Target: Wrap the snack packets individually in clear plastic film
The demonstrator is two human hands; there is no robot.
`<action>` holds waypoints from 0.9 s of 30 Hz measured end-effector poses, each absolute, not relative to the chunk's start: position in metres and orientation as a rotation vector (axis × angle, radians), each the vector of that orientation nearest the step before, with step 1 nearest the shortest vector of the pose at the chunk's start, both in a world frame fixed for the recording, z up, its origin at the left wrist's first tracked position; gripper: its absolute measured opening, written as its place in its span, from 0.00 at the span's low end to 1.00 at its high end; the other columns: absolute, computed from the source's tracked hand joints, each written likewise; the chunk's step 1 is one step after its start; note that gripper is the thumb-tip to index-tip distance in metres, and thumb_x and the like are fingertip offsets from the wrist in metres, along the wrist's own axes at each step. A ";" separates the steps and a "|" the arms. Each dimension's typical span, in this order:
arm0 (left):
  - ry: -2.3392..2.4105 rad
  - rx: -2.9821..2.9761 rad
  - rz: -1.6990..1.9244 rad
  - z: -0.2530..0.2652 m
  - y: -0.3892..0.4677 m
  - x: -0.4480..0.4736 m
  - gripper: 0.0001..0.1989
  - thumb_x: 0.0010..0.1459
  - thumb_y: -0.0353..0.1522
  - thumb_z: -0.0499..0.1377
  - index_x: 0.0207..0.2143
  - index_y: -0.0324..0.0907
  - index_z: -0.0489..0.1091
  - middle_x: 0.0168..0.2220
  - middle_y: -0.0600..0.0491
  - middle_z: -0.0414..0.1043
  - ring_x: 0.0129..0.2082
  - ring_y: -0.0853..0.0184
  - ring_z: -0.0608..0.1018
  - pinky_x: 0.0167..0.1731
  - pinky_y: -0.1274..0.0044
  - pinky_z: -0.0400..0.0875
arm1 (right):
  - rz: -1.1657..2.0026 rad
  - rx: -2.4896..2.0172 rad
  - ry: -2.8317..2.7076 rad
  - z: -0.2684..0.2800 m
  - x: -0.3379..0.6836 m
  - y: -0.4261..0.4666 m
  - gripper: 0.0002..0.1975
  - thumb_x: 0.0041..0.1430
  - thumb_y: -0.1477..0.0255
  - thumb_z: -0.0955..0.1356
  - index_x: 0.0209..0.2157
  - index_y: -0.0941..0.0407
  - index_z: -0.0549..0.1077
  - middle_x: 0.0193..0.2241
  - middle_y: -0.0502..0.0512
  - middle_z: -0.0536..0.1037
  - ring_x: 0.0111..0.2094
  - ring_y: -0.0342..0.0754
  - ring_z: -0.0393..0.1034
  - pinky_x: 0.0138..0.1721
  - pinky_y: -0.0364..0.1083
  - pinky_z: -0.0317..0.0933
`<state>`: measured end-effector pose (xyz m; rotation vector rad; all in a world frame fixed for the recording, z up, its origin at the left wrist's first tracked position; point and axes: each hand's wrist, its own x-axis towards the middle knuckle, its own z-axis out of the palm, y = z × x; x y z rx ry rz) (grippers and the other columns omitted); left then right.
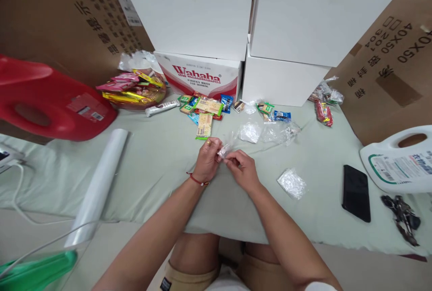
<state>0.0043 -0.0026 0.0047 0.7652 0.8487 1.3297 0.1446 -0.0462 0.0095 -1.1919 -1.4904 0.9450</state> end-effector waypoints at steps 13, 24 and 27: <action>0.866 0.980 1.209 0.004 -0.005 0.002 0.22 0.47 0.46 0.73 0.29 0.41 0.69 0.21 0.62 0.63 0.20 0.76 0.62 0.22 0.81 0.55 | 1.227 -1.063 -0.963 0.005 0.153 -0.036 0.15 0.55 0.57 0.76 0.33 0.52 0.74 0.26 0.45 0.68 0.27 0.42 0.61 0.31 0.43 0.58; 0.730 0.794 1.298 0.007 -0.004 0.000 0.16 0.43 0.36 0.74 0.27 0.41 0.70 0.44 0.51 0.76 0.44 0.65 0.77 0.43 0.74 0.71 | 1.201 -1.119 -0.756 0.007 0.160 -0.031 0.29 0.57 0.42 0.68 0.48 0.49 0.73 0.42 0.53 0.77 0.39 0.48 0.72 0.34 0.45 0.68; 0.639 0.808 1.209 0.010 -0.006 -0.001 0.14 0.44 0.34 0.72 0.25 0.40 0.70 0.46 0.48 0.78 0.47 0.61 0.78 0.45 0.71 0.72 | 1.158 -1.225 -0.795 0.003 0.163 -0.029 0.29 0.52 0.47 0.74 0.47 0.52 0.75 0.38 0.53 0.80 0.36 0.49 0.73 0.33 0.46 0.67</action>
